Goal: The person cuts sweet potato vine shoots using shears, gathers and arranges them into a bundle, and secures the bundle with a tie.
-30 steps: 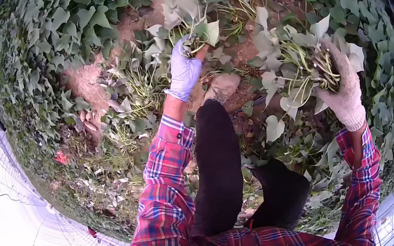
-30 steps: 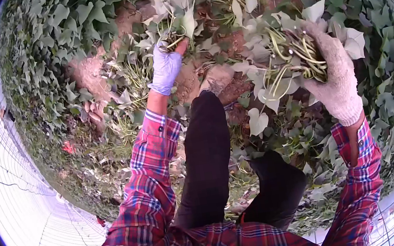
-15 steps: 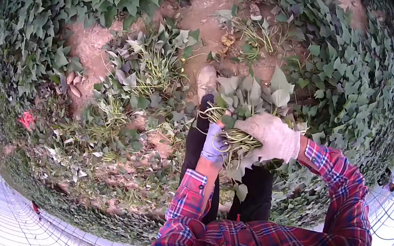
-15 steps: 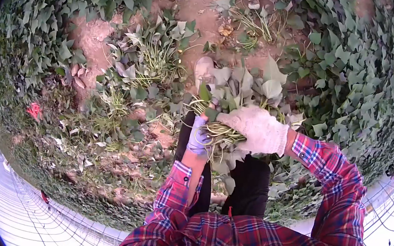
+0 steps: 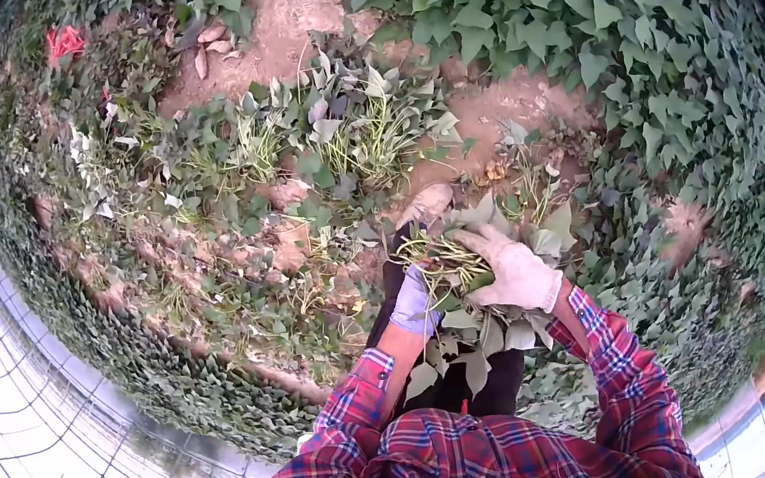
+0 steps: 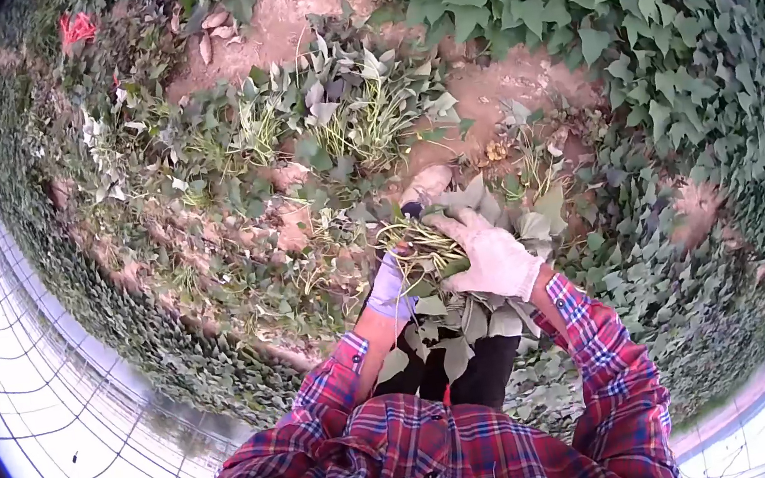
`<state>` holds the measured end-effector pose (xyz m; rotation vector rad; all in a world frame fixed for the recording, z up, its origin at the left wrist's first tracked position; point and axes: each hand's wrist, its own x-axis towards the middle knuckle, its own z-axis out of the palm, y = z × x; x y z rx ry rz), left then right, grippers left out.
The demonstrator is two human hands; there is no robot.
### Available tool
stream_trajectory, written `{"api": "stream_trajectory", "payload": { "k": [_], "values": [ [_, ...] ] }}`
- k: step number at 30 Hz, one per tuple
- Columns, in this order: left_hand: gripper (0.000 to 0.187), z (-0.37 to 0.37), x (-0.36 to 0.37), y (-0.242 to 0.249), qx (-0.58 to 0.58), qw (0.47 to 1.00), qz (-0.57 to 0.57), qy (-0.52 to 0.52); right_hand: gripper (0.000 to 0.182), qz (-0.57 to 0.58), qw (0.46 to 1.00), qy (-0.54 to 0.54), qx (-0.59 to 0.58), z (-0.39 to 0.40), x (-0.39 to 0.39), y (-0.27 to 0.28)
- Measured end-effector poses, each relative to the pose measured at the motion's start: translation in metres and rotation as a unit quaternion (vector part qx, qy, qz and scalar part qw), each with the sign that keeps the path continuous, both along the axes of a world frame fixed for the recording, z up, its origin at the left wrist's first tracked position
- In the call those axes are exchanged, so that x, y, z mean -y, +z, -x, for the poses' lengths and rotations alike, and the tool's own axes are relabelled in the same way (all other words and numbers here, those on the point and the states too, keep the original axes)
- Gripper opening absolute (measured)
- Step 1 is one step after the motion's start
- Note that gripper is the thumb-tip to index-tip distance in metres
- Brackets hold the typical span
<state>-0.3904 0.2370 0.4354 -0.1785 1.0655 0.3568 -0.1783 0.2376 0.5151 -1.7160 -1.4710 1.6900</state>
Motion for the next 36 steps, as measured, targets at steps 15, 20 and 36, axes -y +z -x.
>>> {"api": "stream_trajectory", "payload": {
  "k": [15, 20, 36],
  "values": [
    [0.061, -0.130, 0.001, 0.007, 0.001, 0.981, -0.080, 0.174, 0.082, 0.122, 0.967, 0.127, -0.183, -0.108, -0.076, -0.044],
    [0.083, -0.157, 0.073, -0.004, -0.008, 0.953, -0.241, 0.184, 0.076, 0.110, 0.948, 0.277, -0.111, -0.120, -0.069, -0.043],
    [0.049, -0.199, 0.029, -0.089, -0.176, 0.844, -0.157, 0.481, 0.078, 0.196, 0.836, 0.512, 0.026, -0.003, -0.159, -0.131]
  ]
}}
